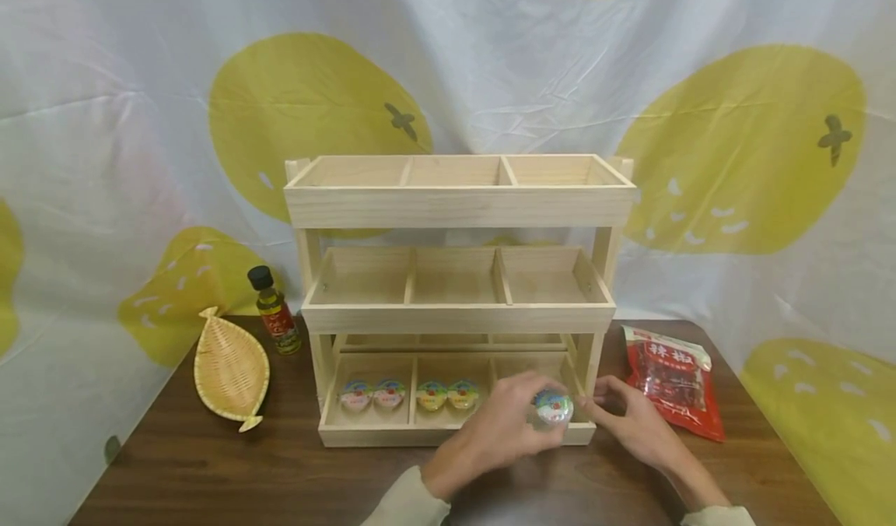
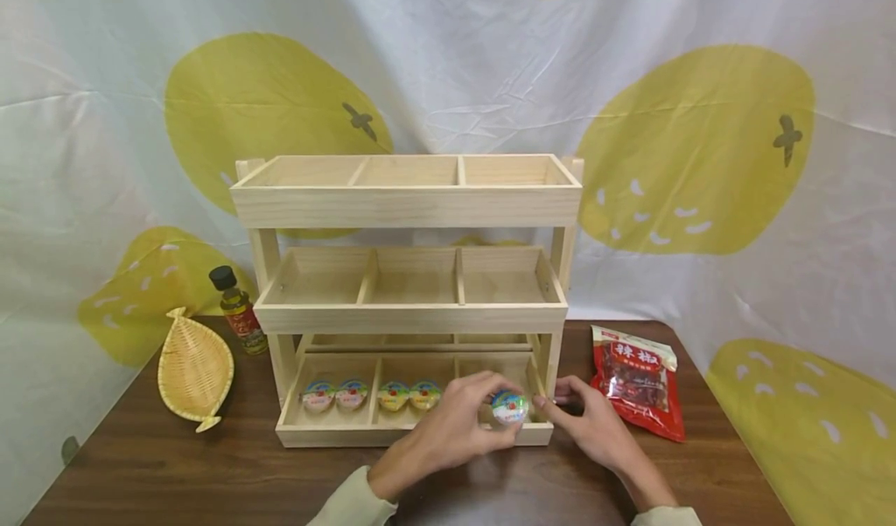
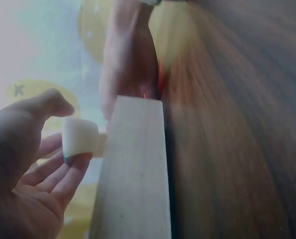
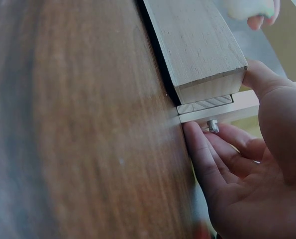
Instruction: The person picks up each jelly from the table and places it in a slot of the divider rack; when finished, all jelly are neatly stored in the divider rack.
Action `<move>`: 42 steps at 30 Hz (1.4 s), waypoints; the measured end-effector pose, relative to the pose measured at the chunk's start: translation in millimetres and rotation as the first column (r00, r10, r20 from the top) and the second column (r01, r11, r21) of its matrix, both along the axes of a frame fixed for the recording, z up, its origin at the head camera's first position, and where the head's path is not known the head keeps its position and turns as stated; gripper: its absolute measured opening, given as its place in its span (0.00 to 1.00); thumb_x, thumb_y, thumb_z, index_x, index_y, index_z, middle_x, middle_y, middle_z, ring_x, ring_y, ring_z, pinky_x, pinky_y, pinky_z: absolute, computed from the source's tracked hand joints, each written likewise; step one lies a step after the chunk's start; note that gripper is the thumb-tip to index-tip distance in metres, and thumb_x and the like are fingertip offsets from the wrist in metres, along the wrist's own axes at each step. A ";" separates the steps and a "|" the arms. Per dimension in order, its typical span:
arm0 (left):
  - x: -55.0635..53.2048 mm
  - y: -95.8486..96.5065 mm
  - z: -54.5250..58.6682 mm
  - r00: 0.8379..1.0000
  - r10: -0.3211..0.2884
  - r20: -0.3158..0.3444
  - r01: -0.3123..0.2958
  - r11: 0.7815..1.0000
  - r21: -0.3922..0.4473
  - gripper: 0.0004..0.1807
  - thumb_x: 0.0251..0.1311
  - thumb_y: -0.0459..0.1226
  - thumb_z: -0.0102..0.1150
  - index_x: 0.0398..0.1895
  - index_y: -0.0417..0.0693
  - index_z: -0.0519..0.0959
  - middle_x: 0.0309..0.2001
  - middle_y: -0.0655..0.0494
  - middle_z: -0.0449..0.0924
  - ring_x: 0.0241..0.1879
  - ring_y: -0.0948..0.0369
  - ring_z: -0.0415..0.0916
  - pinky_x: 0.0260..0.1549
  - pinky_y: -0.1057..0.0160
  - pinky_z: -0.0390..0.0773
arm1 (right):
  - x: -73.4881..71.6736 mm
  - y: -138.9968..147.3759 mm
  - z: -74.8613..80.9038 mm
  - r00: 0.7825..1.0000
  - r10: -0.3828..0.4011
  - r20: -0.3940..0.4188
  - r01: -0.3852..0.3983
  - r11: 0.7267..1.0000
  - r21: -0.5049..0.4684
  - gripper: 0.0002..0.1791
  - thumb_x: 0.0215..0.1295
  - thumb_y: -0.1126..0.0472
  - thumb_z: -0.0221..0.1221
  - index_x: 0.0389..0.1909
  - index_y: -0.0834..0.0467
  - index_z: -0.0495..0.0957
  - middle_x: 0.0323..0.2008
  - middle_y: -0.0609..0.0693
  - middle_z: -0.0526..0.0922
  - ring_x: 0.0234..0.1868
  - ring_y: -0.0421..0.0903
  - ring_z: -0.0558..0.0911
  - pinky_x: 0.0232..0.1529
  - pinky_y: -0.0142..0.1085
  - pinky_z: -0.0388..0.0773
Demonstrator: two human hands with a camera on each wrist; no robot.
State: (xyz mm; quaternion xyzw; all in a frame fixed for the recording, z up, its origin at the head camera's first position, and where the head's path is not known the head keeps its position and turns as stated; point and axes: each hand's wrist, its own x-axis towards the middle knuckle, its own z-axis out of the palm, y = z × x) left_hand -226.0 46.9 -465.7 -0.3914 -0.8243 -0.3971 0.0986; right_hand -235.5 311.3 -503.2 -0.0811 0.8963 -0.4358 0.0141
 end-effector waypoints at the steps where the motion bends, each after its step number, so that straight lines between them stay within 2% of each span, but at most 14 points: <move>1: -2.5 0.7 -1.1 1.000 0.021 -0.004 -0.021 1.000 -0.003 0.22 0.62 0.39 0.75 0.58 0.48 0.84 0.54 0.55 0.87 0.47 0.71 0.83 0.44 0.83 0.79 | 0.1 0.1 0.2 1.000 0.003 0.004 -0.003 1.000 -0.001 0.20 0.76 0.48 0.66 0.58 0.57 0.81 0.54 0.54 0.91 0.58 0.54 0.88 0.52 0.39 0.83; 4: -9.7 2.6 -4.1 0.998 0.064 -0.002 -0.064 0.998 -0.012 0.20 0.64 0.43 0.76 0.58 0.50 0.85 0.55 0.55 0.87 0.49 0.68 0.83 0.46 0.82 0.79 | -0.1 0.5 0.3 1.000 0.005 0.014 -0.005 1.000 0.000 0.21 0.77 0.47 0.66 0.59 0.57 0.81 0.54 0.54 0.90 0.59 0.55 0.88 0.54 0.42 0.83; 9: -19.4 4.1 -8.7 0.998 0.067 0.012 -0.067 0.998 -0.021 0.19 0.66 0.44 0.76 0.56 0.46 0.86 0.50 0.54 0.89 0.44 0.68 0.84 0.43 0.83 0.79 | -0.6 1.5 -0.3 1.000 0.003 0.022 -0.004 1.000 0.011 0.21 0.77 0.45 0.65 0.58 0.56 0.82 0.54 0.53 0.91 0.60 0.56 0.87 0.56 0.45 0.82; 15: -27.0 4.5 -15.1 0.995 0.100 0.001 -0.100 0.991 -0.090 0.24 0.67 0.49 0.74 0.59 0.45 0.85 0.46 0.56 0.91 0.38 0.71 0.84 0.37 0.83 0.77 | -0.7 1.0 0.0 1.000 0.009 0.018 -0.009 1.000 0.002 0.21 0.77 0.45 0.65 0.59 0.56 0.81 0.54 0.54 0.91 0.59 0.56 0.88 0.56 0.45 0.83; 19: -31.9 5.7 -18.5 0.994 0.107 0.012 -0.104 0.986 -0.130 0.25 0.67 0.50 0.73 0.61 0.46 0.84 0.45 0.56 0.92 0.36 0.72 0.84 0.37 0.82 0.77 | -1.4 1.2 -0.3 1.000 0.010 0.010 -0.010 1.000 0.007 0.21 0.77 0.46 0.65 0.59 0.56 0.81 0.54 0.54 0.91 0.58 0.55 0.89 0.55 0.44 0.83; 23: -36.5 7.7 -19.0 0.993 0.114 0.027 -0.108 0.980 -0.166 0.24 0.66 0.48 0.74 0.61 0.47 0.85 0.47 0.57 0.92 0.40 0.70 0.85 0.41 0.80 0.79 | -1.6 1.5 -1.3 1.000 -0.001 0.015 0.001 1.000 0.007 0.20 0.77 0.46 0.65 0.59 0.56 0.82 0.54 0.54 0.91 0.58 0.54 0.88 0.55 0.43 0.83; 28: -38.9 8.1 -18.6 0.988 0.130 0.085 -0.110 0.971 -0.211 0.24 0.65 0.45 0.76 0.62 0.50 0.85 0.53 0.58 0.91 0.48 0.68 0.87 0.50 0.75 0.82 | -1.3 1.0 -1.8 1.000 -0.001 0.019 0.001 1.000 0.001 0.21 0.77 0.47 0.66 0.59 0.56 0.81 0.55 0.54 0.91 0.59 0.54 0.88 0.53 0.40 0.83; 35: -39.7 5.6 -17.8 0.974 0.130 0.188 -0.091 0.975 -0.205 0.27 0.61 0.42 0.80 0.63 0.49 0.84 0.53 0.57 0.90 0.44 0.71 0.83 0.45 0.77 0.81 | -1.7 0.3 -2.2 1.000 -0.005 0.015 0.005 1.000 0.011 0.20 0.76 0.45 0.66 0.57 0.55 0.82 0.53 0.52 0.91 0.58 0.53 0.88 0.55 0.41 0.83; 42: -40.5 1.6 -19.4 0.981 0.136 0.136 -0.107 0.973 -0.202 0.28 0.62 0.45 0.79 0.63 0.45 0.84 0.57 0.53 0.89 0.50 0.64 0.86 0.52 0.72 0.83 | -1.7 1.6 -2.7 1.000 -0.014 0.015 0.013 1.000 0.019 0.20 0.76 0.44 0.66 0.56 0.54 0.82 0.51 0.51 0.91 0.57 0.52 0.88 0.54 0.39 0.83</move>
